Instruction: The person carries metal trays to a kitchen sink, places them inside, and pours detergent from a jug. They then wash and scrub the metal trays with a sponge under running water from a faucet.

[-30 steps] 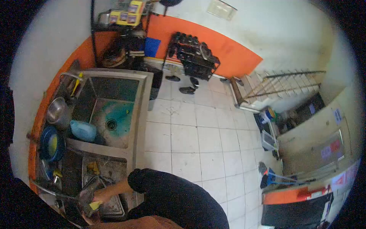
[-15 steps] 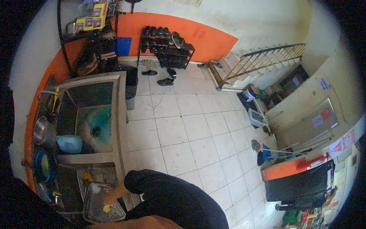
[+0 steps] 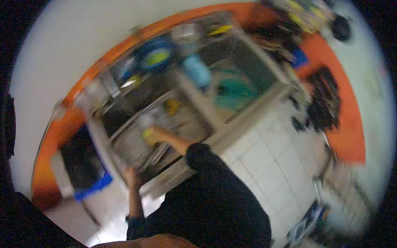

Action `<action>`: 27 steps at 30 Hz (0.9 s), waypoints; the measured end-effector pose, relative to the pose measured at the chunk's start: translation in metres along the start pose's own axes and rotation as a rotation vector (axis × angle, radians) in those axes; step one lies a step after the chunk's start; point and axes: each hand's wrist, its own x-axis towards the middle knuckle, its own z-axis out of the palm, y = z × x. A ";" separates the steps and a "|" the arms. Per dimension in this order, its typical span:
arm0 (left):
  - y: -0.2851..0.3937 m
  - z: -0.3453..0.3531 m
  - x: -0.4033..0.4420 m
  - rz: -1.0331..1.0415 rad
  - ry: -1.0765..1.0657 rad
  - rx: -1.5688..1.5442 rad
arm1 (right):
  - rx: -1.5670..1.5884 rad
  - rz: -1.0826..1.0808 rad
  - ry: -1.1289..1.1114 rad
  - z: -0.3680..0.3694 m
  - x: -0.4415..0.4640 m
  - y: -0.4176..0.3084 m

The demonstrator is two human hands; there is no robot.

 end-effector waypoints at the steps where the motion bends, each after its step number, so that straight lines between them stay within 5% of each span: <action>1: 0.000 0.013 -0.002 -0.091 0.147 -0.463 | -0.350 0.079 0.171 0.016 0.013 -0.003; 2: 0.004 0.017 -0.003 -0.130 0.301 -0.844 | -0.419 0.303 0.236 0.034 0.030 0.020; 3: 0.013 0.013 -0.004 -0.124 0.415 -0.936 | -0.451 0.368 0.538 0.054 0.025 -0.003; 6: 0.051 -0.026 -0.008 0.055 0.648 -0.580 | -0.207 0.279 0.418 0.075 0.034 -0.009; 8: 0.047 -0.047 -0.015 0.127 0.763 -0.414 | -0.303 0.536 0.460 0.089 0.037 0.004; 9: 0.041 -0.047 -0.015 0.110 0.775 -0.413 | -0.306 0.528 0.441 0.085 0.031 0.009; 11: 0.023 -0.043 -0.012 -0.025 0.770 -0.508 | -0.280 0.520 0.761 0.070 0.013 0.021; 16: -0.006 -0.020 0.006 -0.195 0.396 -1.300 | 0.353 0.632 0.484 -0.016 -0.018 0.025; 17: -0.008 -0.007 0.014 -0.208 0.328 -1.263 | 0.456 0.693 0.423 -0.032 -0.026 0.016; 22: 0.015 0.048 0.078 -0.202 0.161 -0.843 | -0.170 0.518 0.411 -0.093 -0.049 -0.017; 24: 0.018 0.087 0.110 -0.128 0.263 -0.206 | -0.273 0.450 0.477 -0.104 -0.059 -0.030; 27: 0.062 0.098 0.129 -0.185 0.175 -0.315 | -0.439 0.334 0.591 -0.105 -0.070 -0.067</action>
